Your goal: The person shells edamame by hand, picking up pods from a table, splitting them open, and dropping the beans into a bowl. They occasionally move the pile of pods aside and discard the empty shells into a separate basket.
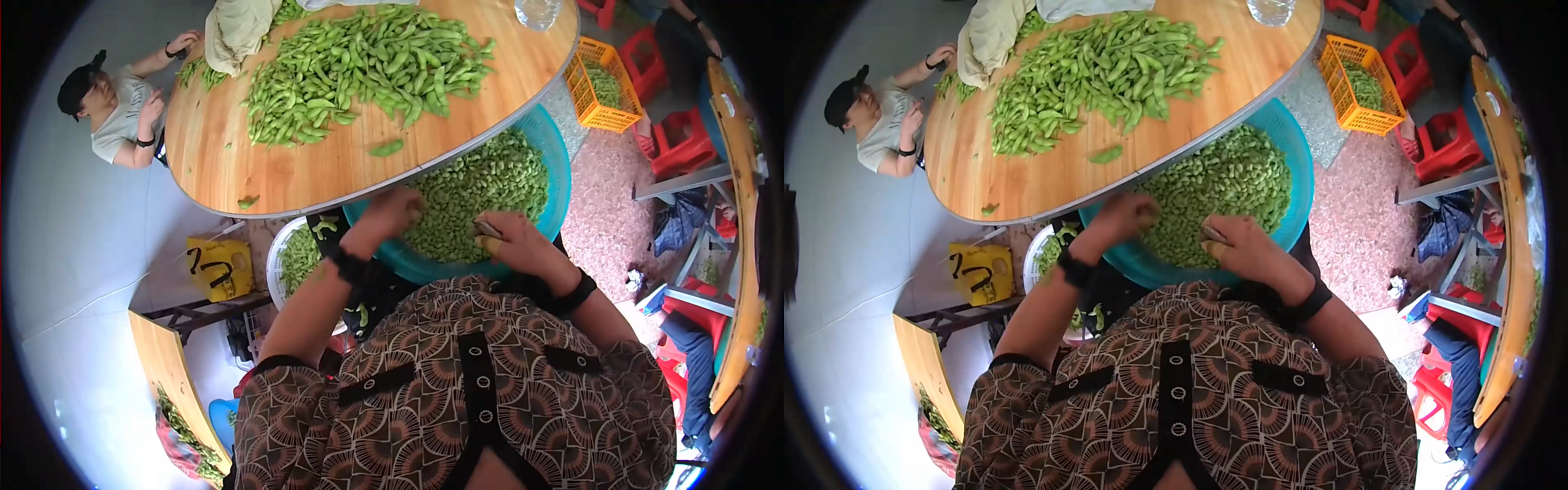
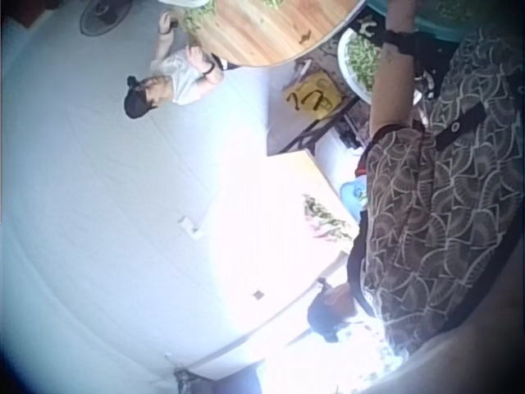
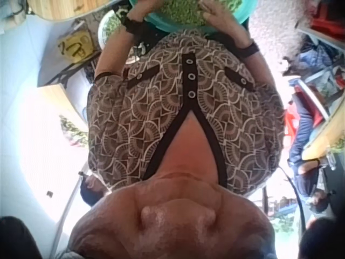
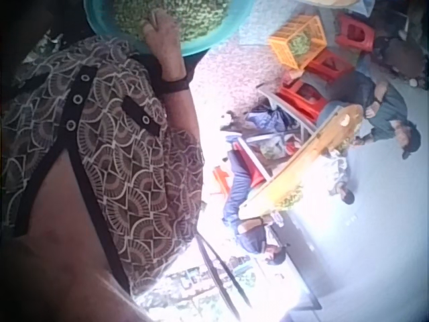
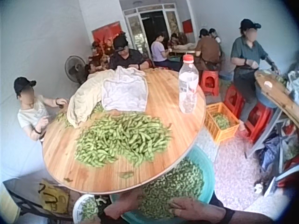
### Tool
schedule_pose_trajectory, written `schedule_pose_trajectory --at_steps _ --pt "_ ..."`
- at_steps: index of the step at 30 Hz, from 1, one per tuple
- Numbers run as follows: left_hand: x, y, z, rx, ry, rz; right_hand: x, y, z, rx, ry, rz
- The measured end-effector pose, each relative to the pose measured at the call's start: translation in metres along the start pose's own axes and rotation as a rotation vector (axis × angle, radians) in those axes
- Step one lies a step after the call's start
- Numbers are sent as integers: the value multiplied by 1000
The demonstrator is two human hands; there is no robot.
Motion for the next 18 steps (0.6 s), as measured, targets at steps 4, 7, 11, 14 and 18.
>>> schedule_pose_trajectory --at_steps 4,7,11,14,18 --pt "105 -59 69 -217 447 44 -5 -2 -3 146 -117 -23" --pt "152 -110 58 -458 295 87 -2 -3 -4 116 -77 8" --pt "145 -152 112 -445 419 432 -10 -12 -31 1 -177 168" --pt "116 -152 158 -318 659 666 -19 -10 -64 -127 -94 61" --pt "76 -134 151 -408 820 714 -20 -8 -77 -309 75 -6"
Point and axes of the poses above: each hand's wrist, its own x-axis away from the middle knuckle, its own y-axis out of the palm, z = x × y, the point moved 8 cm from there along -x, towards the middle knuckle, and after that the axes turned 12 degrees about z, right-handed, at the moved point
